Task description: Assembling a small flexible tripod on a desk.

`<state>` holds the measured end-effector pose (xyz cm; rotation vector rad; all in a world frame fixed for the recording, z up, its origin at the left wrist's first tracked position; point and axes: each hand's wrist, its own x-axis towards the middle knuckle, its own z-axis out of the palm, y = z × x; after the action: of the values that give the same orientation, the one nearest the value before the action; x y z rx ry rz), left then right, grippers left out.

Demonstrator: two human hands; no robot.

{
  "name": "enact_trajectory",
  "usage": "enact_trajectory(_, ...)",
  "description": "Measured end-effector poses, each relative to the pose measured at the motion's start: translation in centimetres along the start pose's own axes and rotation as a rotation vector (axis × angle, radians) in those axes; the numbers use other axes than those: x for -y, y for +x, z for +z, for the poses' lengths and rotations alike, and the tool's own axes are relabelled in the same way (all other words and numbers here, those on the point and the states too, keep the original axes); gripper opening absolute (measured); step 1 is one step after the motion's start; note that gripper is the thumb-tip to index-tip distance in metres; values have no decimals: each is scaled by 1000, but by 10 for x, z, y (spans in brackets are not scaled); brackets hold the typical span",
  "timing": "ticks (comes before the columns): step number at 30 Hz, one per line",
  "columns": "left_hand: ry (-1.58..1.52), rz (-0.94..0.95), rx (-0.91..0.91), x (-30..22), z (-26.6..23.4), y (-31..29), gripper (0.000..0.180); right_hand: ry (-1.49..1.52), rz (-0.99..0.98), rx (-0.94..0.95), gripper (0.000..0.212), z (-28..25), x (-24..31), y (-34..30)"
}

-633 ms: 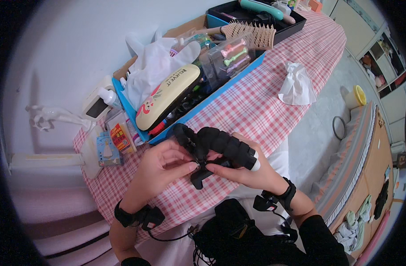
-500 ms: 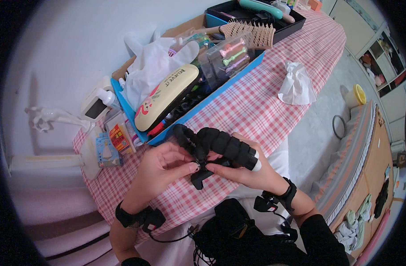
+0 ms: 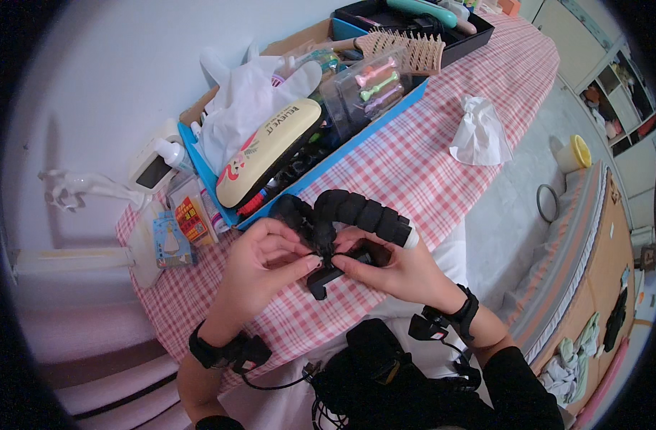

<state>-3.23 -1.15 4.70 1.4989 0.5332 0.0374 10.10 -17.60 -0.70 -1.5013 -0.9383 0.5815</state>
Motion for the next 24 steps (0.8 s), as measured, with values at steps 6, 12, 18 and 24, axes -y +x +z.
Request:
enact_trajectory(6, -91, 39, -68, 7, 7, 0, 24, 114, -11, -45, 19, 0, -1, 0)
enact_trajectory(12, -73, 121, -83, 10, 6, -2, 24, 78, 88, 197, 41, -8, 9, -1)
enact_trajectory(18, 54, 107, -81, 1, 5, 0, 26, -15, 116, 160, 39, -8, 11, -1)
enact_trajectory(24, -2, 11, -4, 1, -4, 2, 16, 25, -30, -27, 21, 2, -5, -1)
